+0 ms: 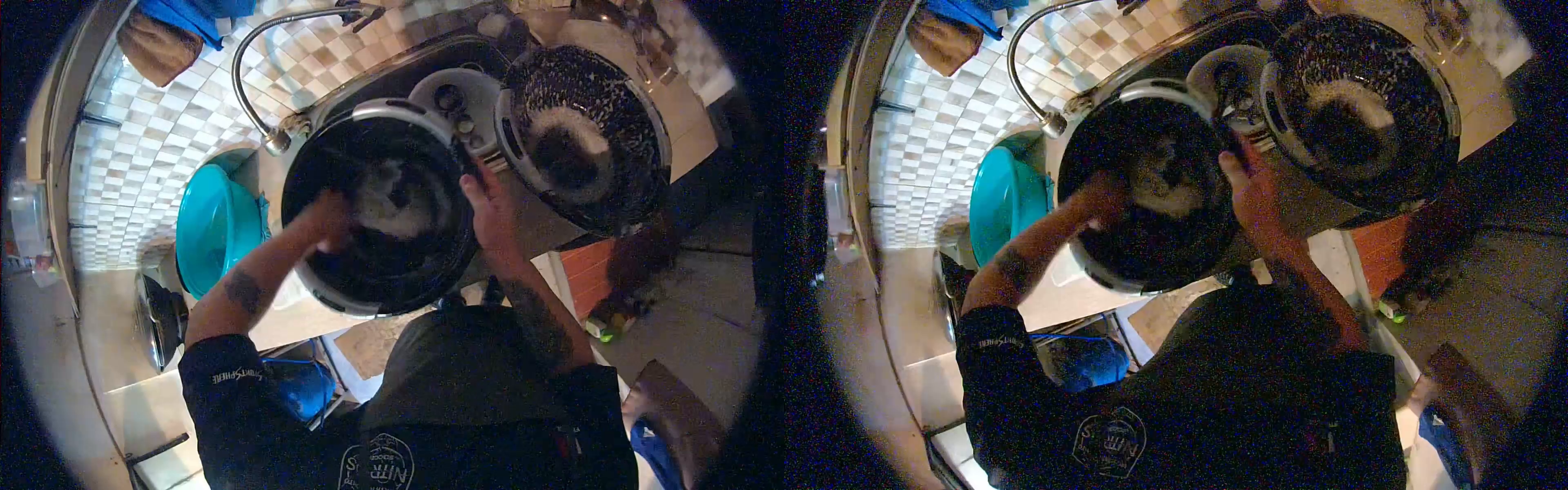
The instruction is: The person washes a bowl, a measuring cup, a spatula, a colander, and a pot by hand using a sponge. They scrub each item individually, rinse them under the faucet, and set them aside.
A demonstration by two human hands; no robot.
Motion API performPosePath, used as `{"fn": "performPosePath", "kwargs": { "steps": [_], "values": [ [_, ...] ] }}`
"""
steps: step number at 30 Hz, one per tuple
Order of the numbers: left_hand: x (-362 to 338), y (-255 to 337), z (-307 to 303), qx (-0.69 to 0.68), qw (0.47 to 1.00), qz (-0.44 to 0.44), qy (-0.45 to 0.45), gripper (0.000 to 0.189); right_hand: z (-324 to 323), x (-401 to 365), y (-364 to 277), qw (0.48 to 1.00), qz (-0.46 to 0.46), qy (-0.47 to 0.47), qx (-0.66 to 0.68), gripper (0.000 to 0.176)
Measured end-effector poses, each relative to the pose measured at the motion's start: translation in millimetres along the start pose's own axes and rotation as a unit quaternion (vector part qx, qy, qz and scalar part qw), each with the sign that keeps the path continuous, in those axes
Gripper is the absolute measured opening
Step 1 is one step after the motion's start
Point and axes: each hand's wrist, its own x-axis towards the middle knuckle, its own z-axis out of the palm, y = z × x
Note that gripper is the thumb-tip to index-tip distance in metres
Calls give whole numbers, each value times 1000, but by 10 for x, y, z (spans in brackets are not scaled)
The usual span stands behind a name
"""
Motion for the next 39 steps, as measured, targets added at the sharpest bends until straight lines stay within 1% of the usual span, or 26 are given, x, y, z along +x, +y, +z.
{"fn": "performPosePath", "kwargs": {
  "steps": [2,3,5,6,8,9,11,13,15,17,18,19,20,21,22,23,24,25,27,29,30,32,34,36,37,39],
  "values": [
    [358,-484,-74,183,979,-17,83,43,30,-24,181,995,-52,-27,-75,41],
    [432,-500,-385,276,949,50,148,43,40,-21,179,998,-29,-22,-59,41],
    [480,-368,-929,241,925,120,267,33,58,65,129,1000,12,-10,-24,41],
    [461,-497,-781,174,946,95,257,34,40,58,95,999,1,-15,-34,41],
    [25,-547,-565,232,962,0,146,32,16,98,10,998,-31,-22,-50,41],
    [-184,-457,-513,262,960,-45,89,32,25,112,4,1000,-15,-15,-6,43],
    [-436,74,-797,176,962,-140,-158,39,31,129,7,996,18,3,82,45],
    [-714,25,-147,-44,997,-7,-57,42,7,176,135,997,-9,18,77,43],
    [-629,-351,292,-110,989,-83,-58,43,-11,193,164,997,-10,21,70,42],
    [-501,-896,391,-243,963,-113,32,39,-22,177,133,997,15,17,68,43],
    [-348,-1300,327,-337,928,-102,123,34,-41,184,113,998,24,0,55,43],
    [-290,-1148,-111,-115,976,-56,178,31,-61,203,92,998,33,-16,43,44],
    [-230,-981,-575,121,959,-44,252,28,-52,209,82,998,42,-31,30,44],
    [61,-783,-790,-37,965,-102,239,28,-29,217,106,997,41,-54,37,45],
    [371,-721,-921,-197,943,-156,219,27,-15,215,154,995,40,-78,44,46],
    [728,-761,-728,-49,938,30,342,21,-15,226,188,993,40,-100,51,48],
    [829,-497,-950,88,929,142,329,17,-4,230,191,996,22,-86,7,46],
    [1047,-267,-980,134,859,220,443,16,24,246,189,997,3,-71,-35,45],
    [1077,-136,-1131,171,815,294,468,17,-7,282,192,994,-14,-72,-79,44],
    [860,-307,-1227,72,930,137,335,24,-113,311,198,991,-8,-106,-81,45],
    [699,-481,-1113,36,958,32,283,36,-100,263,114,992,2,-101,-70,45],
    [356,-723,-844,-12,964,-68,255,39,-63,157,-148,995,19,-91,-47,45],
    [-51,-888,-369,-82,968,-146,186,42,-147,276,133,997,-5,-74,-14,43],
    [-509,-698,19,89,964,-114,225,49,-160,328,225,998,-9,-63,16,40],
    [-648,-631,121,-40,969,-78,230,53,-133,325,182,998,-2,-59,30,39],
    [-955,-273,282,-18,989,-11,148,51,-109,322,210,997,1,-45,56,38]
  ]
}}
